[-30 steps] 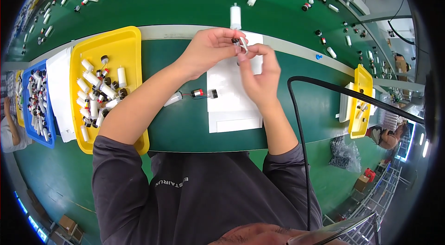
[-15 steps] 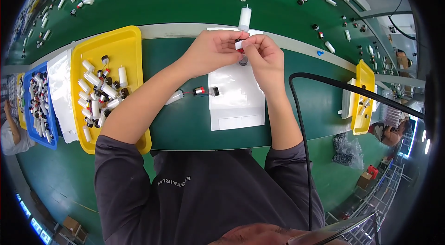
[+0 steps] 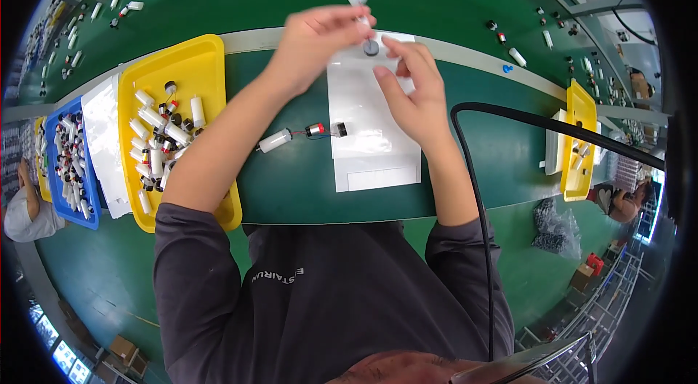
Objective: The person assembles small electronic components by hand, connecting internal pieces and wires into white plastic housings.
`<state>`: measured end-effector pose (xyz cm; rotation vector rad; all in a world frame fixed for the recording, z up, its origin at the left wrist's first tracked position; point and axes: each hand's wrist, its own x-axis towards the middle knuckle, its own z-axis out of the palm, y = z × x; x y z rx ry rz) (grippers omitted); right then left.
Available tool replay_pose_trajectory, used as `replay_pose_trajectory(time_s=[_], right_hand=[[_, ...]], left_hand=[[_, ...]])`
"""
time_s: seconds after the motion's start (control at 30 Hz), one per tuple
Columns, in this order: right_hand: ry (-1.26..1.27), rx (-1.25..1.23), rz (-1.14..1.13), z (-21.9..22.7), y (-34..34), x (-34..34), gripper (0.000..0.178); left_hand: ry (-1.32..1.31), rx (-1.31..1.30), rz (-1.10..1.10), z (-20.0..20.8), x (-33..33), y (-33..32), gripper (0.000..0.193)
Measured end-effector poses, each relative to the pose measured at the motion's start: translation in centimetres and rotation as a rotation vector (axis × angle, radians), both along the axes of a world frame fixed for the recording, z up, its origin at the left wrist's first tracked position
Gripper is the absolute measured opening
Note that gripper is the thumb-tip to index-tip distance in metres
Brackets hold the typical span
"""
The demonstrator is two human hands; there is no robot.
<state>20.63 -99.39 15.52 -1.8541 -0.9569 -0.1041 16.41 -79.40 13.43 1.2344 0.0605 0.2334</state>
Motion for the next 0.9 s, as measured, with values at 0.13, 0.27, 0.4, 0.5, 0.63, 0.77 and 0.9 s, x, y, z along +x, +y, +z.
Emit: replay_pose_trajectory(time_s=[0.13, 0.27, 0.4, 0.5, 0.63, 0.77, 0.9], right_hand=[[0.174, -0.398, 0.373, 1.3, -5.3, -5.5, 0.008], [-0.088, -0.524, 0.373, -0.3, -7.1, -9.6, 0.029], [-0.126, -0.466, 0.369, -1.2, -7.7, -10.7, 0.025], [-0.139, -0.438, 0.349, -1.0, -7.3, -10.6, 0.017], [-0.032, -0.509, 0.352, -1.3, -7.7, -10.6, 0.015], [0.013, -0.453, 0.401, -0.8, -7.8, -9.8, 0.014], [0.224, -0.462, 0.435, 0.2, -9.2, -8.2, 0.015]], left_hand=[[0.009, 0.456, 0.272, 2.2, 1.5, 8.3, 0.034], [0.306, 1.369, 0.503, 3.2, 2.9, 19.7, 0.037], [0.314, 1.653, 0.619, 1.6, 5.1, 21.2, 0.041], [0.346, 1.155, 0.291, 0.2, 10.8, 15.7, 0.058], [0.357, 1.504, 0.271, 0.1, 13.8, 4.9, 0.061], [0.009, 1.220, 0.281, -0.6, 14.4, 6.4, 0.047], [-0.010, 0.646, 0.255, 3.5, 8.9, 3.1, 0.026]])
